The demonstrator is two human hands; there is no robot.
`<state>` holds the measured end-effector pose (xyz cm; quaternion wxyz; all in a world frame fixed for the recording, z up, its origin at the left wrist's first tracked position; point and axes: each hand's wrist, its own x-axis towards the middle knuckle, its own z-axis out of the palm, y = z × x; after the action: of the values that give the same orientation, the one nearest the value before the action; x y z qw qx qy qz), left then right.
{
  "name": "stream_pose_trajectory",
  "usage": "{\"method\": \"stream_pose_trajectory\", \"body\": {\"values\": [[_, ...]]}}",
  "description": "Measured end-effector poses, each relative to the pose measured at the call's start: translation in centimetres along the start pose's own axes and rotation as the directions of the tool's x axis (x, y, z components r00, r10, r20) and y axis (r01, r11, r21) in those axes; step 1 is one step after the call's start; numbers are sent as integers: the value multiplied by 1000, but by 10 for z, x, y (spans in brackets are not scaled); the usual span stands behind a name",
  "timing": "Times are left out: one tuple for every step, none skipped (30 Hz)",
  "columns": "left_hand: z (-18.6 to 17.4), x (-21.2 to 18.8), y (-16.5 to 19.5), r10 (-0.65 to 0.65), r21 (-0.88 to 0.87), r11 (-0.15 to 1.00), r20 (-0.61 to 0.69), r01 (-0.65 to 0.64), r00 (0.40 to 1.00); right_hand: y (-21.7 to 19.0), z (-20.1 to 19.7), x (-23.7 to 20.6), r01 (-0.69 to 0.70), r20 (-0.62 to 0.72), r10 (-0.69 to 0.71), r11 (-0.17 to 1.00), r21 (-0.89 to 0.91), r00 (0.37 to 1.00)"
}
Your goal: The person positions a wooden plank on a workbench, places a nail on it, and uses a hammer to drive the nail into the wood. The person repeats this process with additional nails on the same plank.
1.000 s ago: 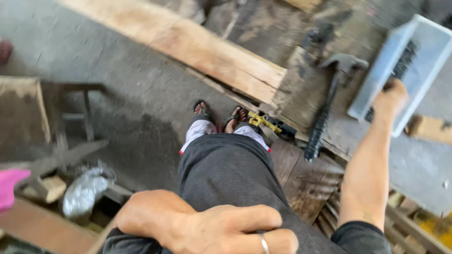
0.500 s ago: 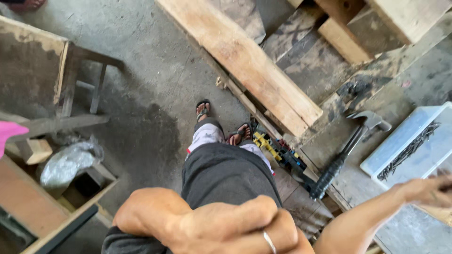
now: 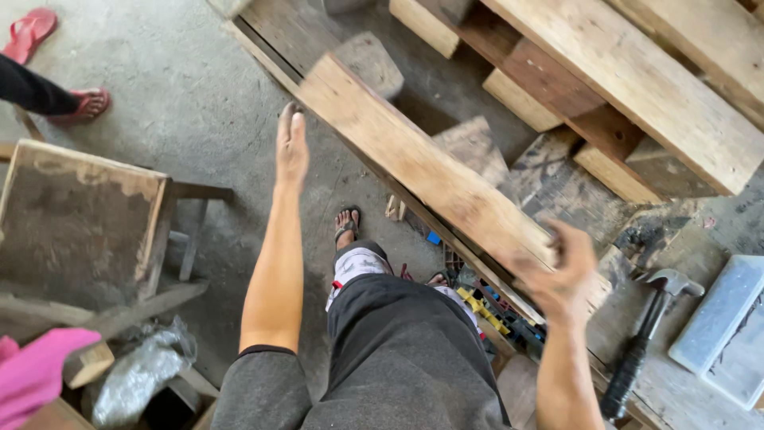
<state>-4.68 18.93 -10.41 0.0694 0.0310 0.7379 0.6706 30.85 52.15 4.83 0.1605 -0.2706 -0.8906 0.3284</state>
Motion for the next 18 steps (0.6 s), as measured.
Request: {"method": "stream_pose_trajectory", "body": {"values": [[-2, 24, -3, -30, 19, 999, 64, 29, 998, -27, 26, 15, -50, 103, 66, 987, -154, 993], [1, 42, -1, -61, 39, 998, 126, 57, 990, -49, 44, 27, -82, 194, 148, 947, -310, 970], [4, 57, 3, 18, 108, 994, 158, -36, 987, -66, 57, 38, -87, 200, 171, 925, -370, 965], [10, 69, 5, 93, 171, 977, 195, -127, 976, -79, 69, 47, -92, 206, 196, 898, -430, 959], [15, 79, 10, 164, 231, 948, 239, -220, 957, -89, 80, 53, -99, 210, 226, 868, -487, 951], [20, 87, 15, 212, 262, 923, 266, -282, 941, -95, 87, 57, -124, 168, 224, 878, -463, 960], [23, 95, 21, 258, 291, 893, 292, -343, 921, -99, 92, 58, -146, 127, 222, 887, -437, 967], [22, 103, 26, 298, 317, 861, 317, -397, 900, -101, 95, 60, -164, 92, 220, 896, -414, 971], [19, 111, 31, 231, 234, 911, 394, -340, 890, -102, 98, 59, -205, 72, 259, 883, -421, 963], [13, 120, 35, 170, 155, 950, 472, -271, 865, -103, 99, 59, -247, 54, 297, 869, -428, 953], [6, 130, 38, 116, 84, 978, 549, -193, 828, -103, 100, 60, -287, 35, 334, 855, -431, 942], [-2, 140, 41, 84, 6, 994, 629, -112, 773, -103, 99, 60, -271, 33, 311, 872, -407, 950], [-10, 151, 44, 60, -61, 998, 707, -23, 704, -103, 99, 62, -260, 28, 292, 888, -381, 956], [-15, 159, 46, 46, -116, 990, 782, 73, 621, -103, 98, 65, -254, 15, 277, 900, -353, 961], [-19, 165, 47, 70, -65, 997, 793, -31, 605, -104, 98, 68, -257, 46, 298, 884, -390, 953], [-19, 168, 48, 94, -22, 991, 810, -131, 579, -104, 97, 71, -266, 75, 328, 862, -432, 942], [-17, 168, 49, 123, 9, 973, 828, -232, 547, -104, 97, 73, -275, 99, 360, 837, -474, 928], [-16, 163, 48, 88, 56, 971, 818, -231, 568, -104, 97, 74, -274, 114, 370, 831, -484, 922]]}}
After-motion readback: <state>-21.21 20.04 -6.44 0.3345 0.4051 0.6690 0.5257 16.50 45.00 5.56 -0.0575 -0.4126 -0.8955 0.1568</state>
